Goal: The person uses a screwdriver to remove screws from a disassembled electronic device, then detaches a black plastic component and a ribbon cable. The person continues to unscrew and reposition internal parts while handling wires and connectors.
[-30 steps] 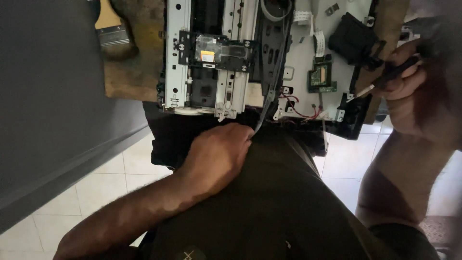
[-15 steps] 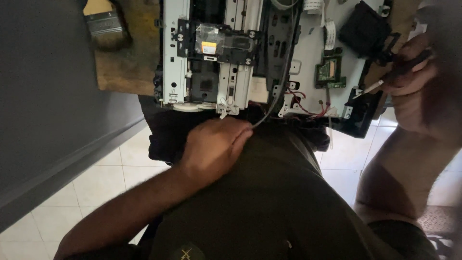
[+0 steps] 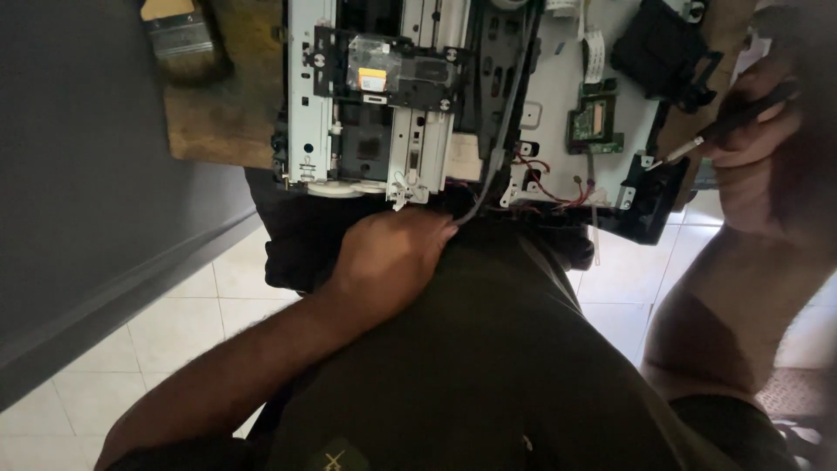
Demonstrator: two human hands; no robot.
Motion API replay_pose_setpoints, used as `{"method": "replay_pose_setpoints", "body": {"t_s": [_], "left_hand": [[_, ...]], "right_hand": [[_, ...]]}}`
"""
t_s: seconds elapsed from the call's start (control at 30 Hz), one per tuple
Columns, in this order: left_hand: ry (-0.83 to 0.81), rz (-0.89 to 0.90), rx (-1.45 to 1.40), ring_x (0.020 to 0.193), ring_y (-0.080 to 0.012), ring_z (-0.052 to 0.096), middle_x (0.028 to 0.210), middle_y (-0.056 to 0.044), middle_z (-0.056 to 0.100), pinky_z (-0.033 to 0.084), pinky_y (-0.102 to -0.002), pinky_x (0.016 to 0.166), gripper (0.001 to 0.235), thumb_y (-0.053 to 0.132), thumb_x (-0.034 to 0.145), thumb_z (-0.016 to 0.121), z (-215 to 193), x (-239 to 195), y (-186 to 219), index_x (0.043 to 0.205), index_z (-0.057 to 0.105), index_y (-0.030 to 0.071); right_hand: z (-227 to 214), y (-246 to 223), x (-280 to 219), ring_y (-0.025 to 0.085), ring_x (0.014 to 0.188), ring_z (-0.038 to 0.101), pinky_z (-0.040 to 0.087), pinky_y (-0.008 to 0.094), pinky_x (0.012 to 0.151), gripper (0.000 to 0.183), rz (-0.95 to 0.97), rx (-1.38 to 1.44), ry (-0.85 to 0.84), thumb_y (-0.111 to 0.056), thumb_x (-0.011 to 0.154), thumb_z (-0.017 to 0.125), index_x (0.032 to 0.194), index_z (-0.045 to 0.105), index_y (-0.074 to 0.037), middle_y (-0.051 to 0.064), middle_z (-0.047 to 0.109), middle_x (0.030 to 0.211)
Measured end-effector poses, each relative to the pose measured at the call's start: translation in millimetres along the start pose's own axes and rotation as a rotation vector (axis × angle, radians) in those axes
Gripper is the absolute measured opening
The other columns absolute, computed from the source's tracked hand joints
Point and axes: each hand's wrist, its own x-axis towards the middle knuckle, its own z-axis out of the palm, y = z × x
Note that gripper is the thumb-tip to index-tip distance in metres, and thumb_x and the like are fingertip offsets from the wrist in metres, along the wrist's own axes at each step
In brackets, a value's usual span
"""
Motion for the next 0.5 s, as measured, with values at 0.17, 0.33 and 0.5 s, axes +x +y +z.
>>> {"method": "replay_pose_setpoints", "body": {"t_s": [0.17,0.33,0.5], "left_hand": [[-0.138,-0.196,0.117,0.069,-0.0347,0.069,0.083,-0.006,0.073,0.052,-0.053,0.053,0.032,0.040,0.105,0.050,-3,-1,-3,0.090,0.070,0.019],[-0.148,-0.088,0.005,0.086,-0.0393,0.071,0.105,-0.014,0.075,0.054,-0.053,0.067,0.033,0.028,0.096,0.064,-26,-12,-4,0.125,0.064,0.013],[-0.079,0.009,0.059,0.090,-0.0327,0.069,0.108,-0.010,0.071,0.054,-0.048,0.072,0.034,0.023,0.092,0.068,-31,-12,10,0.122,0.067,0.008]], "right_hand": [[-20,-4,-10,0.019,0.110,0.077,0.071,0.027,0.102,0.034,-0.203,-0.662,-0.018,-0.018,0.123,0.047,0.153,0.058,-0.007,0.008,0.069,0.139],[-27,-12,-16,0.042,0.111,0.076,0.063,0.045,0.109,0.046,-0.128,-0.207,-0.008,-0.019,0.122,0.051,0.160,0.055,0.006,0.023,0.063,0.156],[-8,-19,12,0.013,0.095,0.069,0.052,0.018,0.072,0.026,0.400,0.187,-0.027,-0.014,0.123,0.060,0.134,0.067,0.009,0.027,0.072,0.118]]}}
